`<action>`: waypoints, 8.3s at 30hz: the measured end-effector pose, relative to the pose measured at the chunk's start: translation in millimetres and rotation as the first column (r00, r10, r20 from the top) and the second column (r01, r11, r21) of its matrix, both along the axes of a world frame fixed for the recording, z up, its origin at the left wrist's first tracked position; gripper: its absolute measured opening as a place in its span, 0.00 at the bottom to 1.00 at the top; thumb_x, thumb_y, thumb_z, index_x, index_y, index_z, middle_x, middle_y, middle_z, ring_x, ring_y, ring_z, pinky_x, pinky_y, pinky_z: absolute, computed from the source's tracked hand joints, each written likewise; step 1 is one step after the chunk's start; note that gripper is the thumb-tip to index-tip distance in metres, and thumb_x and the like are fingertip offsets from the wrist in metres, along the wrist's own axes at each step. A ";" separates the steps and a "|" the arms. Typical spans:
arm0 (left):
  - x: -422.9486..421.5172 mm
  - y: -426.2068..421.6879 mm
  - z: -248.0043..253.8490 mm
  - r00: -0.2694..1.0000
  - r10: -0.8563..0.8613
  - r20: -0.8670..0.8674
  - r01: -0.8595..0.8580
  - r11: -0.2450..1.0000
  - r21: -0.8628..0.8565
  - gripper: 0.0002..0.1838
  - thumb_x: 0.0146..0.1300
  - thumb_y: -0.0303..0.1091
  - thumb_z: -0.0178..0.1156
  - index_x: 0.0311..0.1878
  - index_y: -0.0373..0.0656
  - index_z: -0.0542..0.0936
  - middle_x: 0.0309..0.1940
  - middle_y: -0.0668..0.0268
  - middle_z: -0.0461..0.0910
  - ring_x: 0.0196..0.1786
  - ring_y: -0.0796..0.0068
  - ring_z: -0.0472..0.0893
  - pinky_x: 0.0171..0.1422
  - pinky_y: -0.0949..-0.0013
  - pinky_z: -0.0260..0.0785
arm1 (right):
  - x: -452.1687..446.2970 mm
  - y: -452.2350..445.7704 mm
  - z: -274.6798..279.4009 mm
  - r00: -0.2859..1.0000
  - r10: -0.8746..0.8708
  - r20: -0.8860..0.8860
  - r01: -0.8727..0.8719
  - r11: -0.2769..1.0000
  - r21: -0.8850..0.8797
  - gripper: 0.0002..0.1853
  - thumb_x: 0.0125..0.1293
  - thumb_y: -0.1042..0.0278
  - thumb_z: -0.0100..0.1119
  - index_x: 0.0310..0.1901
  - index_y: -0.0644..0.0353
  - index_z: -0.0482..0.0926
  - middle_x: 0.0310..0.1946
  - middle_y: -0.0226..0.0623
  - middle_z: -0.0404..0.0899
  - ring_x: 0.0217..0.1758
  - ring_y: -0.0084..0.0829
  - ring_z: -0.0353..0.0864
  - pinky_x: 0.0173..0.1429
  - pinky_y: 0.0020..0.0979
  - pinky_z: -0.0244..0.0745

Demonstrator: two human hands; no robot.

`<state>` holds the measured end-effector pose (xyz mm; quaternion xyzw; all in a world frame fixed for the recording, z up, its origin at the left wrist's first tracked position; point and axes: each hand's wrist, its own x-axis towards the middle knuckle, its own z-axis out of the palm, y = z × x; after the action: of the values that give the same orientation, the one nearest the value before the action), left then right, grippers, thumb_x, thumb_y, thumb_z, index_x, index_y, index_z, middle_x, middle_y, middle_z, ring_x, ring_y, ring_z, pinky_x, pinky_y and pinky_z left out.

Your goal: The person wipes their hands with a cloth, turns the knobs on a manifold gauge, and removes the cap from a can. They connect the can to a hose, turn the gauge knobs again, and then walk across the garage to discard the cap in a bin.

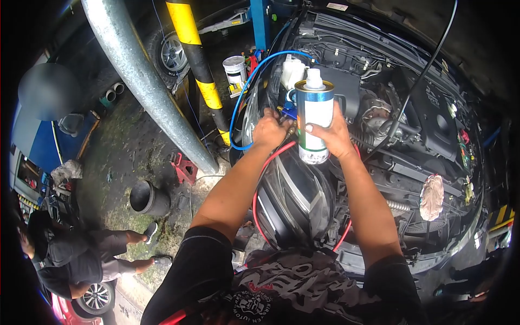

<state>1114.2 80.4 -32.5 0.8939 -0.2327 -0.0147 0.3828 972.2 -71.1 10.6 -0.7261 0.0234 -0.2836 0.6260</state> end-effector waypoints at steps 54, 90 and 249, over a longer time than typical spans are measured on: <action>-29.8 78.3 0.7 0.894 -0.298 0.336 0.382 0.897 -0.221 0.15 0.74 0.41 0.64 0.51 0.38 0.84 0.47 0.49 0.86 0.52 0.42 0.85 0.56 0.46 0.75 | 6.4 -1.1 2.0 1.000 -0.024 -0.020 0.023 0.998 -0.055 0.48 0.51 0.61 0.85 0.71 0.63 0.68 0.59 0.42 0.83 0.64 0.36 0.82 0.70 0.40 0.76; -180.9 148.6 -2.8 0.652 -0.636 0.413 0.758 0.551 -0.350 0.18 0.55 0.34 0.81 0.45 0.40 0.85 0.35 0.64 0.84 0.36 0.64 0.85 0.36 0.62 0.76 | -266.9 113.4 116.2 0.795 -0.422 -0.435 -0.222 0.466 -0.857 0.53 0.33 0.69 0.85 0.69 0.62 0.75 0.57 0.51 0.81 0.56 0.55 0.86 0.59 0.48 0.85; -194.7 142.1 17.3 0.626 -0.697 0.350 0.779 0.576 -0.247 0.18 0.68 0.52 0.67 0.51 0.49 0.82 0.38 0.65 0.78 0.39 0.62 0.86 0.36 0.56 0.79 | -252.6 117.9 173.8 0.871 -0.449 -0.201 -0.247 -0.044 -0.968 0.58 0.27 0.75 0.80 0.73 0.46 0.76 0.61 0.50 0.77 0.60 0.52 0.81 0.59 0.51 0.77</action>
<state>919.5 222.5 -15.3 0.6185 -0.6235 -0.0324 0.4772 719.6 46.8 184.4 -0.9866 0.0197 -0.0736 -0.1441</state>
